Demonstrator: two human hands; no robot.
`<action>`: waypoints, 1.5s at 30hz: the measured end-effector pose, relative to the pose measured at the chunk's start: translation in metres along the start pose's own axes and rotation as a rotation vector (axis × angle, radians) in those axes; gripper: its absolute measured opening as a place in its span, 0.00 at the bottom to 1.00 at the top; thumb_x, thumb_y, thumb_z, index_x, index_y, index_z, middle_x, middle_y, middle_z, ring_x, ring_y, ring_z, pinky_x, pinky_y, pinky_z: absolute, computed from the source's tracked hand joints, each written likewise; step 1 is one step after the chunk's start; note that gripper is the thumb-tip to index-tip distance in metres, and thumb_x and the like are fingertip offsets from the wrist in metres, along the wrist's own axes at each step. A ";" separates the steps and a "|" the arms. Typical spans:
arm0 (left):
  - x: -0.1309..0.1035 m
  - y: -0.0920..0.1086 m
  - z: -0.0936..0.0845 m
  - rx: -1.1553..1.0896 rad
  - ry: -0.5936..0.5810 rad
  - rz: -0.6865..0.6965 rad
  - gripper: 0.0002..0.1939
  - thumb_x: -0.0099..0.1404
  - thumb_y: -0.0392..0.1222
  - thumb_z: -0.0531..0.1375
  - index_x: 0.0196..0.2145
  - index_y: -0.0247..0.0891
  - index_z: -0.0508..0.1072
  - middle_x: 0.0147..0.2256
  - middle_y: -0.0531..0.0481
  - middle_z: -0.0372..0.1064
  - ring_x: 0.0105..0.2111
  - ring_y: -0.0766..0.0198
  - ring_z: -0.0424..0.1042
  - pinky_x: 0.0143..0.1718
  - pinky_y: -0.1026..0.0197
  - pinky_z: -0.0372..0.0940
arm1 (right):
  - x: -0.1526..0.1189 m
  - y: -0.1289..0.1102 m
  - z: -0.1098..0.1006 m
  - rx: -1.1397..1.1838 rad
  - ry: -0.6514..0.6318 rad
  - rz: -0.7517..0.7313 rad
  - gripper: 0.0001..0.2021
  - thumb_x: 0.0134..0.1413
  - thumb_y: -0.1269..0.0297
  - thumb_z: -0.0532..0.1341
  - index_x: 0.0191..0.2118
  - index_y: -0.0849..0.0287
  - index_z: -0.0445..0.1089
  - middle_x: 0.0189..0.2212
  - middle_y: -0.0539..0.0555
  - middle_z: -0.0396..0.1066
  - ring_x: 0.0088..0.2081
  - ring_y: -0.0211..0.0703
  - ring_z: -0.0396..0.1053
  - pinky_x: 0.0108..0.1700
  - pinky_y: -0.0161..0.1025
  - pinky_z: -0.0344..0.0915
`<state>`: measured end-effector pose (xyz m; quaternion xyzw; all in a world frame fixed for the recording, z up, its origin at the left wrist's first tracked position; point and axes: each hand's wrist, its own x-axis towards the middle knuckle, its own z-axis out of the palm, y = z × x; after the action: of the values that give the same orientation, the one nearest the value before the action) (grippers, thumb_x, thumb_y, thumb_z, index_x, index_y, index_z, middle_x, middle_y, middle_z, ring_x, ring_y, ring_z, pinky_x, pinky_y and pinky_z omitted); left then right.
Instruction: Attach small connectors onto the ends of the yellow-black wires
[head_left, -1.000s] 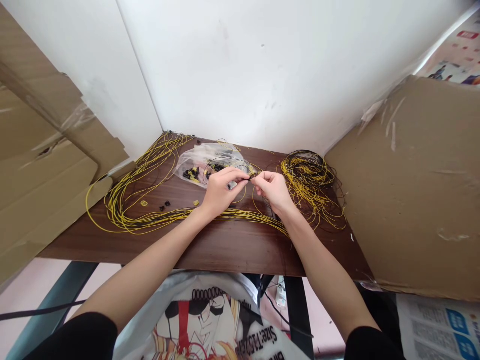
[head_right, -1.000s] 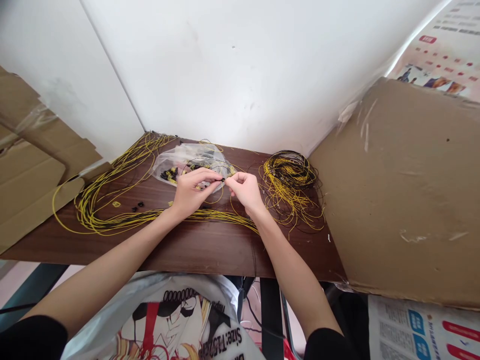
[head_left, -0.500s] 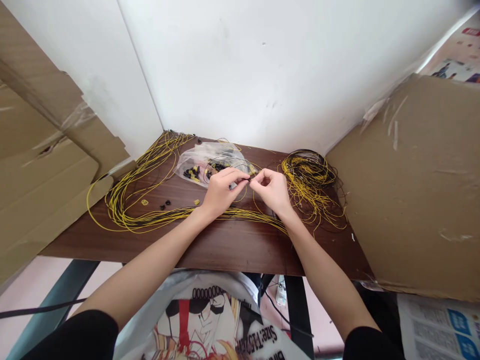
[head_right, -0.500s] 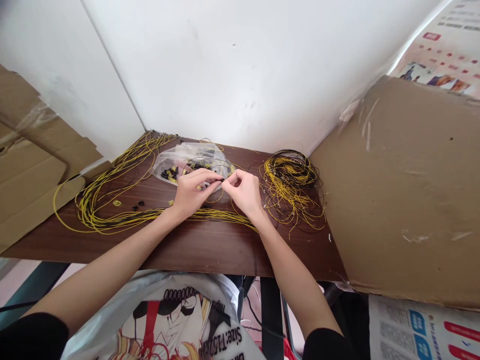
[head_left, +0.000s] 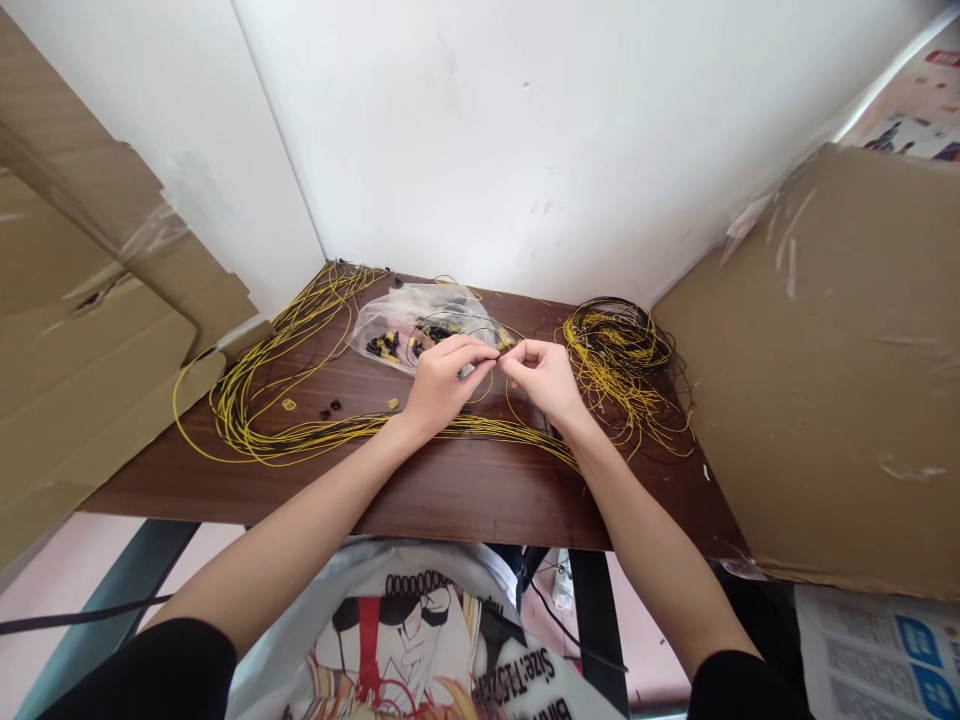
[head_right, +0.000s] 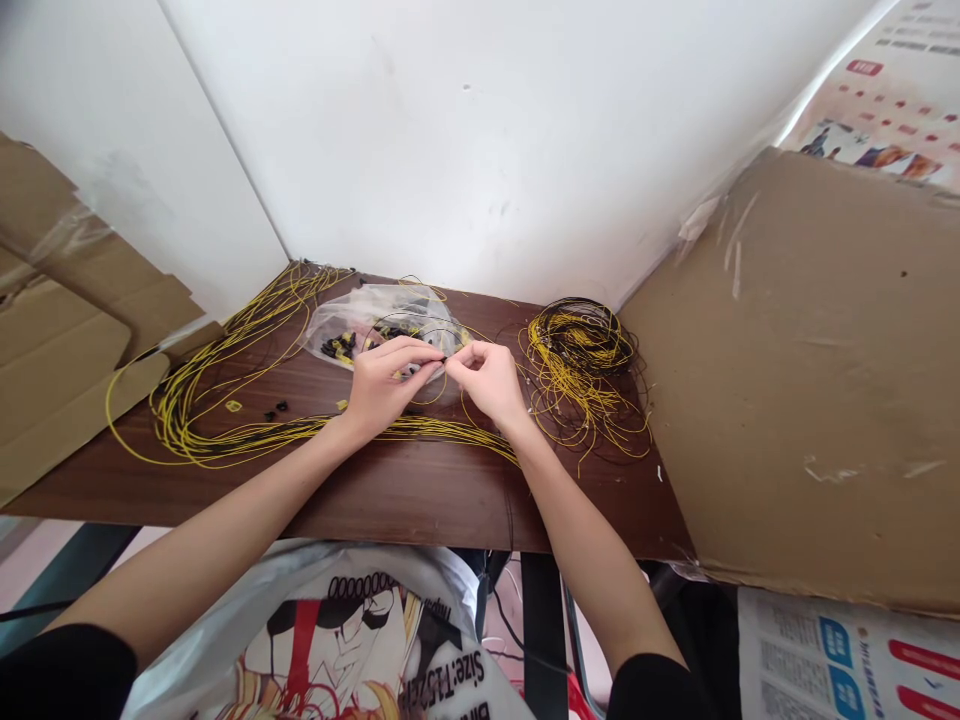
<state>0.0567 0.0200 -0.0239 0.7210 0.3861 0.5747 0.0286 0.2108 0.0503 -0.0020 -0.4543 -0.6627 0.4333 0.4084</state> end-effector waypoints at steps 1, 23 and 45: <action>0.000 0.000 0.000 -0.013 0.008 -0.019 0.05 0.62 0.35 0.60 0.33 0.36 0.76 0.33 0.47 0.75 0.34 0.66 0.74 0.37 0.64 0.68 | 0.001 0.001 0.000 0.040 -0.020 0.003 0.06 0.41 0.65 0.62 0.21 0.61 0.68 0.16 0.47 0.65 0.19 0.33 0.60 0.25 0.33 0.57; 0.003 0.003 -0.002 0.011 0.073 -0.023 0.04 0.61 0.35 0.61 0.32 0.35 0.76 0.31 0.47 0.75 0.32 0.66 0.74 0.35 0.64 0.68 | 0.004 0.003 -0.003 0.181 -0.085 0.037 0.14 0.40 0.53 0.67 0.25 0.61 0.71 0.18 0.47 0.63 0.21 0.31 0.55 0.23 0.32 0.53; 0.004 0.001 -0.004 0.047 0.108 -0.041 0.04 0.61 0.34 0.60 0.31 0.36 0.76 0.31 0.48 0.76 0.32 0.65 0.74 0.35 0.63 0.69 | 0.003 0.003 0.000 0.237 -0.124 0.048 0.14 0.42 0.54 0.67 0.28 0.61 0.73 0.23 0.50 0.70 0.25 0.33 0.64 0.27 0.32 0.60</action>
<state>0.0544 0.0201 -0.0185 0.6812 0.4153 0.6029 0.0024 0.2105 0.0539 -0.0040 -0.3911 -0.6197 0.5452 0.4071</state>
